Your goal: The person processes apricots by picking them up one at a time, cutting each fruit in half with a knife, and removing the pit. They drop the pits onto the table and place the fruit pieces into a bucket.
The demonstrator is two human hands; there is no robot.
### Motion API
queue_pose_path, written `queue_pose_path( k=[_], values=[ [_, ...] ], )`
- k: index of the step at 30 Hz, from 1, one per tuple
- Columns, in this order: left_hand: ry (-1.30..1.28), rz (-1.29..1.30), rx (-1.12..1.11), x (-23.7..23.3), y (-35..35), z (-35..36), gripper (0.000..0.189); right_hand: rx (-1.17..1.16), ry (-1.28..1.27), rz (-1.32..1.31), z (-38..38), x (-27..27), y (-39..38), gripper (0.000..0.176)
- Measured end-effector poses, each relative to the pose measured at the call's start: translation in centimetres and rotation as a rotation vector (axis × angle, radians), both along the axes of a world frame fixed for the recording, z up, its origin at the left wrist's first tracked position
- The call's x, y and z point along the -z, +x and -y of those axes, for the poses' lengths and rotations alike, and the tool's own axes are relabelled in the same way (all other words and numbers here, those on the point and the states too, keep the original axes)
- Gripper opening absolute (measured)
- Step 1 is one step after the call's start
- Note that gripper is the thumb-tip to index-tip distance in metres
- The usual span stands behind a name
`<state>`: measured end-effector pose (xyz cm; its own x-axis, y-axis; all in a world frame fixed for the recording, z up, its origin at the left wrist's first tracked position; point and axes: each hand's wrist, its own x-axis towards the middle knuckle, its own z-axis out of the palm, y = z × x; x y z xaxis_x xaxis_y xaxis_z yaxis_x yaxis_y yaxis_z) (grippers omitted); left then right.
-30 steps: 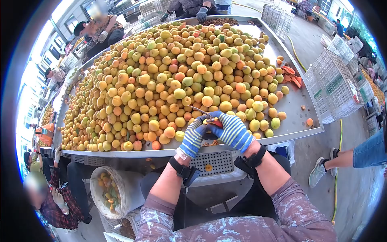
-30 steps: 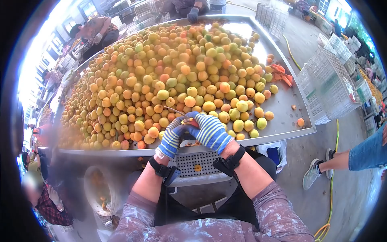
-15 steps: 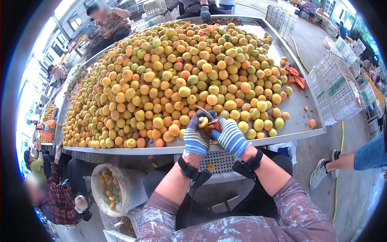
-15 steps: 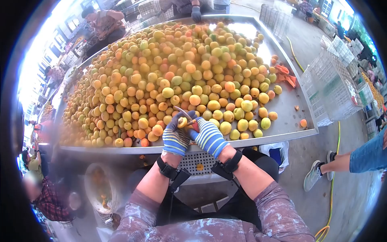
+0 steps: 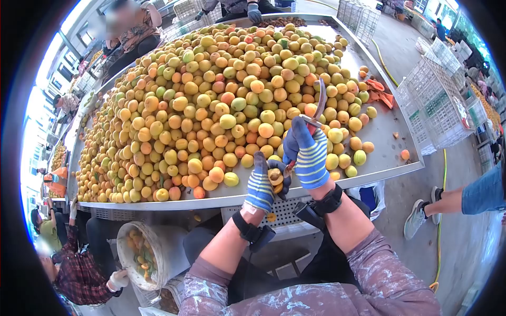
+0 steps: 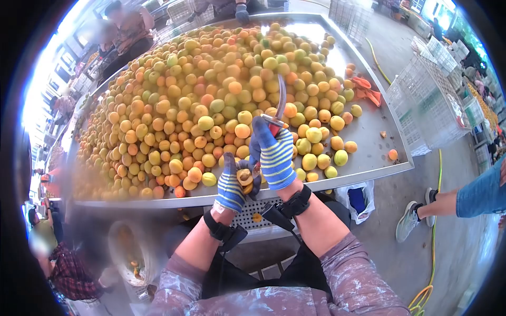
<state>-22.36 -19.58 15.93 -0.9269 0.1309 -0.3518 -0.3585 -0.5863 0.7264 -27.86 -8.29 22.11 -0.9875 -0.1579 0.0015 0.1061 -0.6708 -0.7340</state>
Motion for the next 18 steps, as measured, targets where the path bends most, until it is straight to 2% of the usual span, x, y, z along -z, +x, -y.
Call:
queue_pose_path(
  k=[3, 5, 6, 7, 9, 11, 13, 14, 17, 18],
  values=[
    [-0.034, 0.039, -0.044, 0.1, 0.2, -0.9, 0.071, 0.028, 0.005, 0.01, 0.2, 0.1, -0.2, 0.023],
    [-0.009, 0.01, -0.069, 0.2, -0.2, -1.0, 0.066, 0.141, 0.087, -0.032, 0.5, 0.1, -0.2, 0.019],
    [-0.074, 0.035, -0.171, -0.2, 0.0, -1.9, 0.062, 0.168, 0.118, -0.032, 0.5, 0.1, -0.1, 0.014],
    [-0.072, 0.034, -0.172, -0.5, 0.0, -2.4, 0.062, 0.168, 0.119, -0.033, 0.7, 0.2, 0.1, 0.014],
    [-0.176, 0.017, -0.27, -1.0, -0.2, -3.1, 0.061, 0.306, 0.346, -0.226, 1.1, 0.5, 0.5, 0.014],
    [-0.177, 0.018, -0.253, -0.9, 0.1, -2.8, 0.06, 0.269, 0.322, -0.193, 1.1, 0.7, 0.7, 0.013],
    [-0.122, 0.027, -0.172, 0.4, -0.1, -2.2, 0.056, 0.186, 0.197, -0.023, 1.2, 0.9, 0.2, 0.013],
    [-0.152, 0.038, -0.17, 0.5, -0.2, -2.1, 0.057, 0.175, 0.178, 0.019, 1.4, 0.6, -0.1, 0.021],
    [-0.268, 0.048, -0.209, 0.8, -0.6, -2.2, 0.057, 0.131, 0.169, 0.008, 1.3, 1.0, -0.5, 0.026],
    [-0.26, 0.054, -0.15, 1.2, -0.9, -1.6, 0.058, 0.15, 0.089, 0.06, 1.4, 1.3, -0.9, 0.019]
  ],
)
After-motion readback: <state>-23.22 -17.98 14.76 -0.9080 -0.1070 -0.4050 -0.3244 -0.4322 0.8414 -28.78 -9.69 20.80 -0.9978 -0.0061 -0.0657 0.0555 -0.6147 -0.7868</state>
